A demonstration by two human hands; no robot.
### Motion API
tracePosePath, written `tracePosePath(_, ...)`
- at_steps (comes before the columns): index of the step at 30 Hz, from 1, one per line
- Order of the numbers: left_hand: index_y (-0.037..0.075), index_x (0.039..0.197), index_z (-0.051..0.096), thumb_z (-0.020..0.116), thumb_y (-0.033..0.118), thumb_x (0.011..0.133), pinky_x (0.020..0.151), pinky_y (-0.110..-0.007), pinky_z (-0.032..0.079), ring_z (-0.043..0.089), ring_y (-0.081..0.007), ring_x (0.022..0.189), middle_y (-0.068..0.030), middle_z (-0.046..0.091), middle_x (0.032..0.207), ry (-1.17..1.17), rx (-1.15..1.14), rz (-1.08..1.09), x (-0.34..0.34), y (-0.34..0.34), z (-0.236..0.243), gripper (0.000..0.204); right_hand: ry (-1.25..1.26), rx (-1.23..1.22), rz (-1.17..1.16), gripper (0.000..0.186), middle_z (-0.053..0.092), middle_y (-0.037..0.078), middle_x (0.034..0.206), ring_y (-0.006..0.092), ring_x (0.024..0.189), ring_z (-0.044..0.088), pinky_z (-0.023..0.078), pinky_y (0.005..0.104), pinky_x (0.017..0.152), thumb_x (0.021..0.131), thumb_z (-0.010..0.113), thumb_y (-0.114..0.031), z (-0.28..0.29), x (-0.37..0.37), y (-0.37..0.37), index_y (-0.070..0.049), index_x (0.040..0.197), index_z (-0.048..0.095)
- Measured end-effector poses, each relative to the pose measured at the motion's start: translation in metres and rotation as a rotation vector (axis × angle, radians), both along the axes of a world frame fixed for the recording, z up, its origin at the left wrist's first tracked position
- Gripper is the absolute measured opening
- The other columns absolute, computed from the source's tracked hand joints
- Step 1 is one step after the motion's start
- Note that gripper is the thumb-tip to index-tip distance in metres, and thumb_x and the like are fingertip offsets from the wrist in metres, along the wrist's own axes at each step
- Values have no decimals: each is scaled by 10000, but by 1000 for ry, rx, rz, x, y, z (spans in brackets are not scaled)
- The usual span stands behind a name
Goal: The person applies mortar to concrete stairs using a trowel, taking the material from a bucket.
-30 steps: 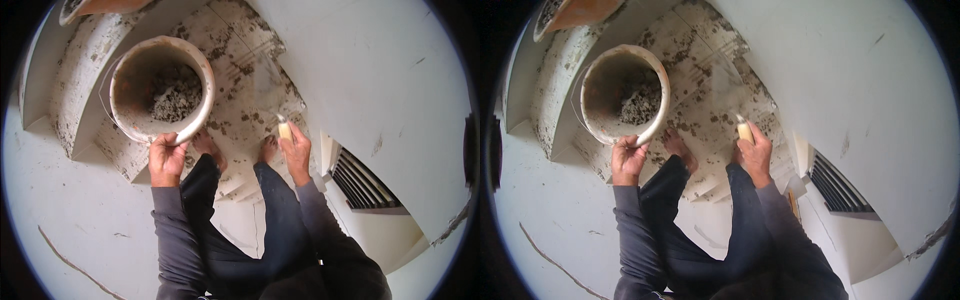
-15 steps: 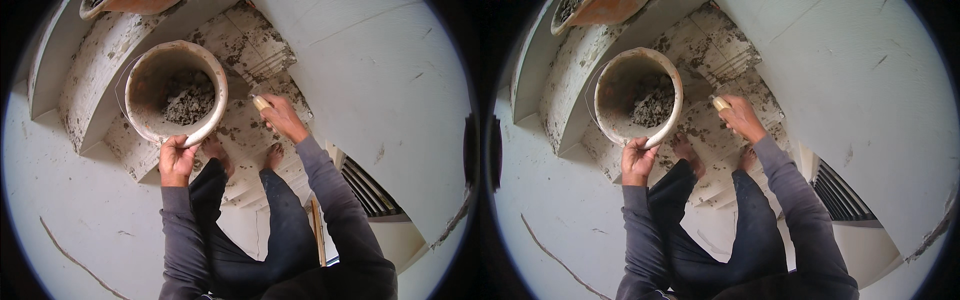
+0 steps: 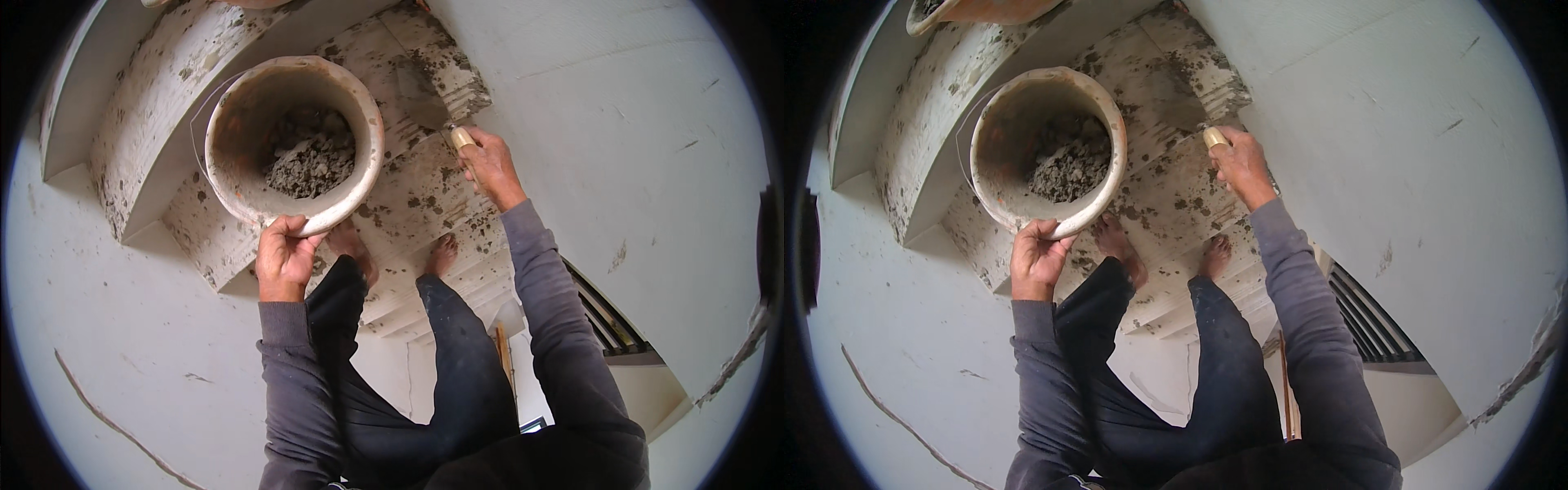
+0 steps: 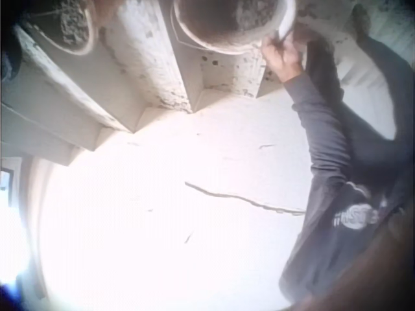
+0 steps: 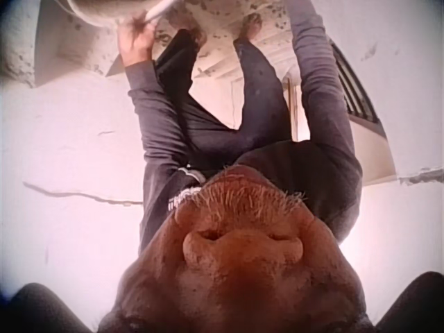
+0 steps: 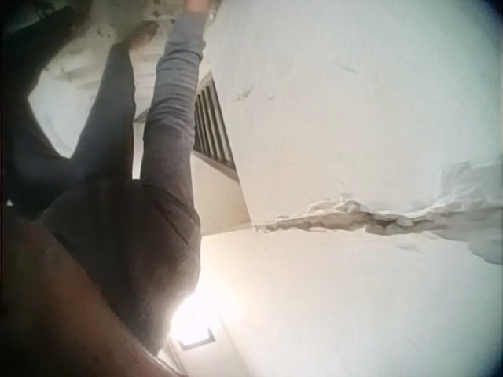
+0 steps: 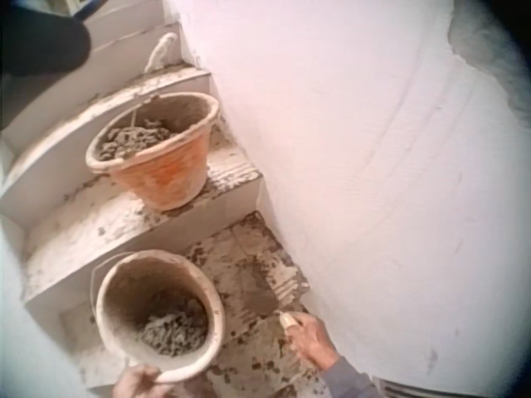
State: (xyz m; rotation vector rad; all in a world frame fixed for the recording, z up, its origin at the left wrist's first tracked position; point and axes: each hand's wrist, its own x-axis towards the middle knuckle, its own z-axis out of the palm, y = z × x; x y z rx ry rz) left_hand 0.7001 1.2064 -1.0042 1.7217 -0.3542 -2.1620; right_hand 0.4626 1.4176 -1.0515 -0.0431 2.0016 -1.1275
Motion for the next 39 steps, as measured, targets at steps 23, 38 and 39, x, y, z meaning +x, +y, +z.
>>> tracePosePath(23,-80,930,467,500,-75,792,896,-604,493,570,-377,952,-191,528,983,33,-25,15,-6,6,0,142,704,195,-1,438,666,218,961,363,867,651,497,405,783,735,613,-89,-11,1,26,-40,1170,615)
tracePosePath(38,-78,924,482,517,-64,801,915,-603,473,564,-367,983,-191,536,975,43,-13,25,-2,3,2,129,1153,149,417,461,474,67,891,231,813,577,530,330,634,585,789,-47,46,47,-34,-111,979,559)
tracePosePath(39,-78,924,482,517,-64,801,915,-603,473,564,-367,983,-191,536,975,40,-18,31,-2,3,2,129,1147,163,447,442,479,75,901,245,828,581,530,338,642,596,784,-44,41,50,-35,-103,955,533)
